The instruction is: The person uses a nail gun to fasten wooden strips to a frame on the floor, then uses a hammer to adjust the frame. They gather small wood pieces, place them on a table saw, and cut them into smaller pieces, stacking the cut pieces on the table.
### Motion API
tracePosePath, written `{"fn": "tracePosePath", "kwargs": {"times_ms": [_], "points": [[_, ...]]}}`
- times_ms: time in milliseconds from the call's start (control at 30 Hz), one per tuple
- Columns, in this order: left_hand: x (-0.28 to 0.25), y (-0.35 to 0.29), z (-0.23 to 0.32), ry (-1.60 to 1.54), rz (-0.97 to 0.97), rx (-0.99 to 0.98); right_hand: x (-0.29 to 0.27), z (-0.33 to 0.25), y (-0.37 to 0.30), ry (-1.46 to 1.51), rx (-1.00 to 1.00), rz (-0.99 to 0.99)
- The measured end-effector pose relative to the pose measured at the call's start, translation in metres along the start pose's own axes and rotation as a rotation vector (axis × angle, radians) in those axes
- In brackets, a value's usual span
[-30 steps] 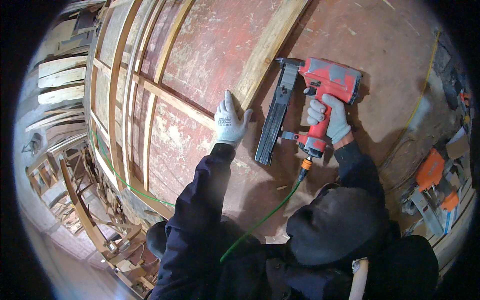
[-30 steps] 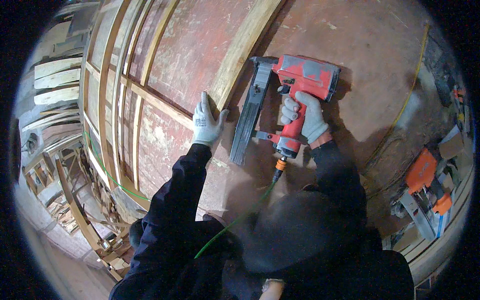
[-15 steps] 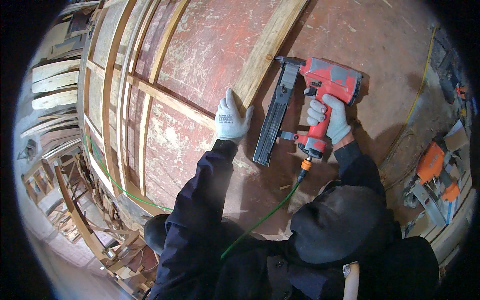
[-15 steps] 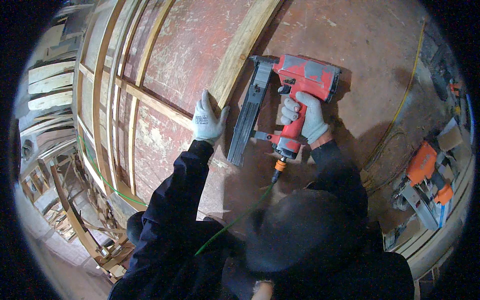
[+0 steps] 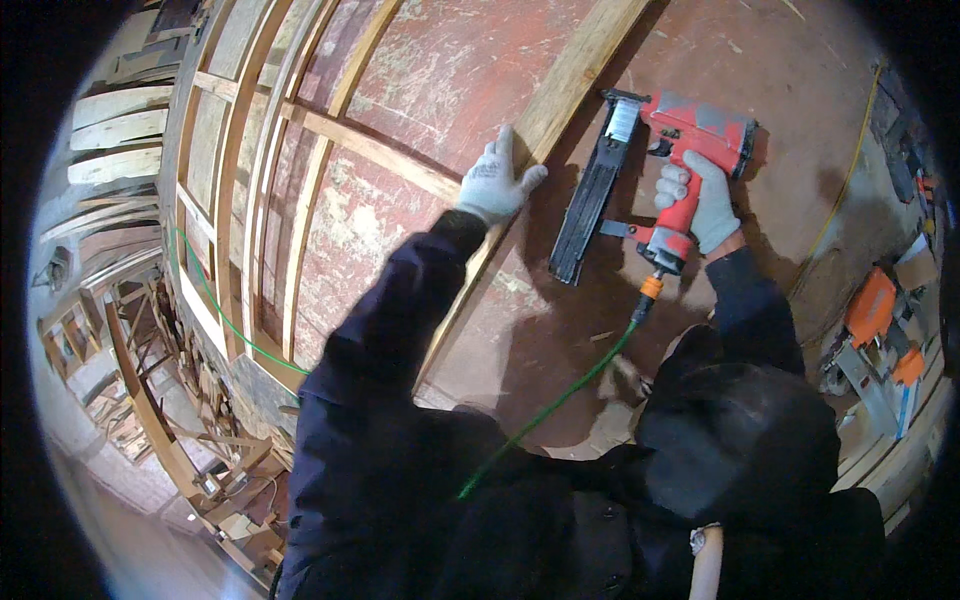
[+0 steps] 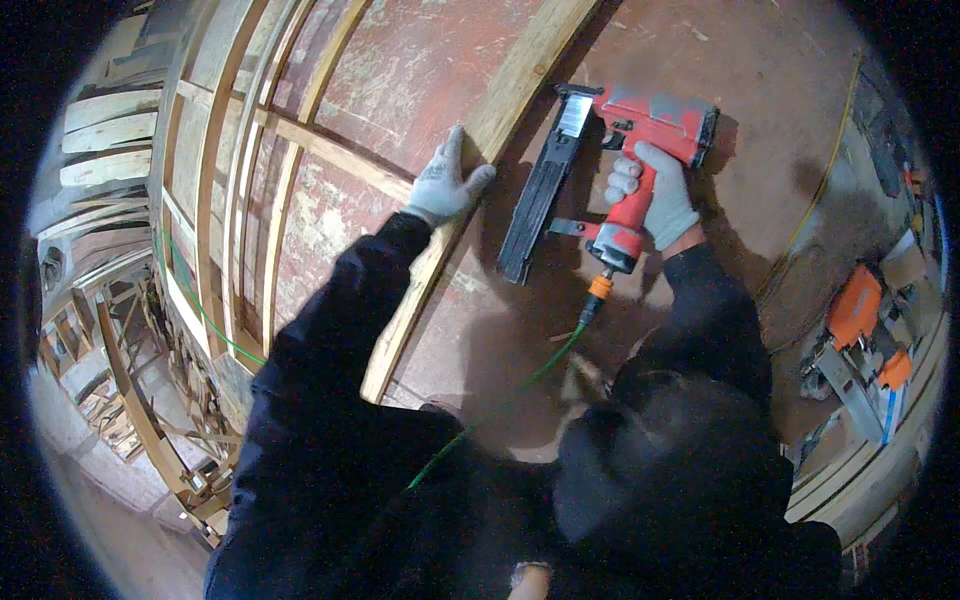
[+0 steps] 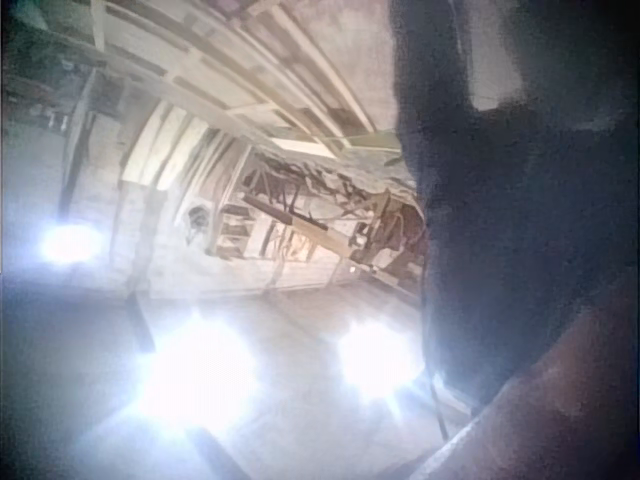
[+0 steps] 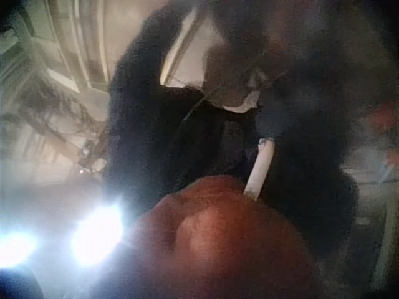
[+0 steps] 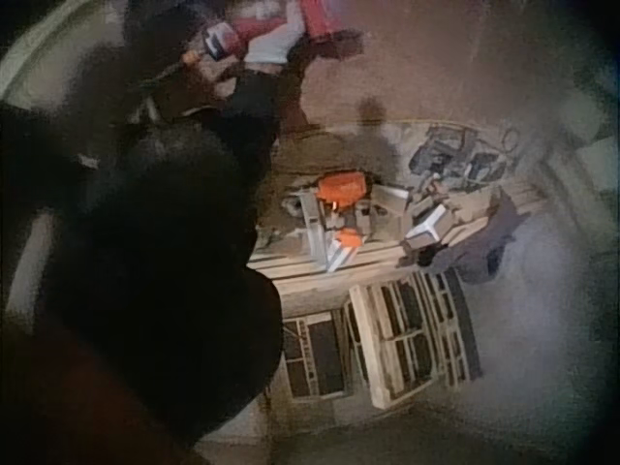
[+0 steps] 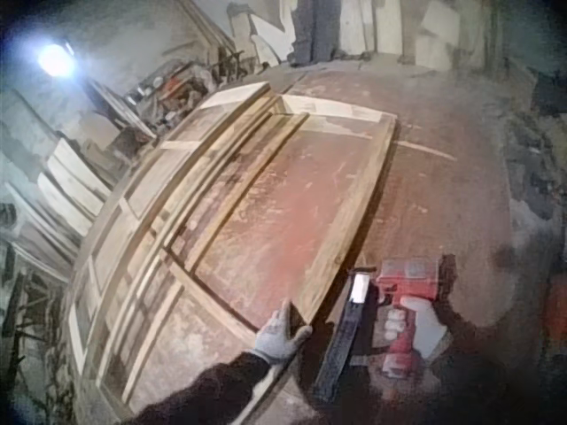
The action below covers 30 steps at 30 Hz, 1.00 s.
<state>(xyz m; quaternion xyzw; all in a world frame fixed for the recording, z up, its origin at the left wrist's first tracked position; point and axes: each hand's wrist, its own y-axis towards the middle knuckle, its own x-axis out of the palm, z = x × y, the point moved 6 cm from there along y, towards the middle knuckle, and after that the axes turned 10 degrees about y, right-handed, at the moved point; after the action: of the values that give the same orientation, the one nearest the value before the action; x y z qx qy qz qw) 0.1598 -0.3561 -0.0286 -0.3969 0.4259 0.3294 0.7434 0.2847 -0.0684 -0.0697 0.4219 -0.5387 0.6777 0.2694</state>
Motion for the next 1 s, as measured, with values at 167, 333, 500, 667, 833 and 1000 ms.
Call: {"fn": "tracePosePath", "kwargs": {"times_ms": [167, 333, 500, 667, 833, 1000], "points": [[-0.041, -0.029, -0.075, 0.034, -0.085, 0.183, 0.007, 0.011, -0.033, -0.06, -0.15, 0.101], [-0.033, -0.145, -0.147, 0.125, -0.179, 0.129, 0.034, 0.048, -0.124, -0.146, -0.277, 0.175], [0.021, -0.25, -0.149, -0.098, -0.266, -0.11, 0.057, 0.1, -0.206, -0.213, -0.425, 0.238], [0.033, -0.258, -0.145, -0.352, -0.207, -0.224, 0.065, 0.146, -0.261, -0.342, -0.48, 0.309], [0.054, -0.251, -0.16, -0.618, -0.352, -0.278, 0.046, 0.195, -0.246, -0.239, -0.421, 0.266], [0.062, -0.251, -0.175, -0.61, -0.255, -0.244, 0.01, 0.234, -0.162, -0.059, -0.262, 0.07]]}}
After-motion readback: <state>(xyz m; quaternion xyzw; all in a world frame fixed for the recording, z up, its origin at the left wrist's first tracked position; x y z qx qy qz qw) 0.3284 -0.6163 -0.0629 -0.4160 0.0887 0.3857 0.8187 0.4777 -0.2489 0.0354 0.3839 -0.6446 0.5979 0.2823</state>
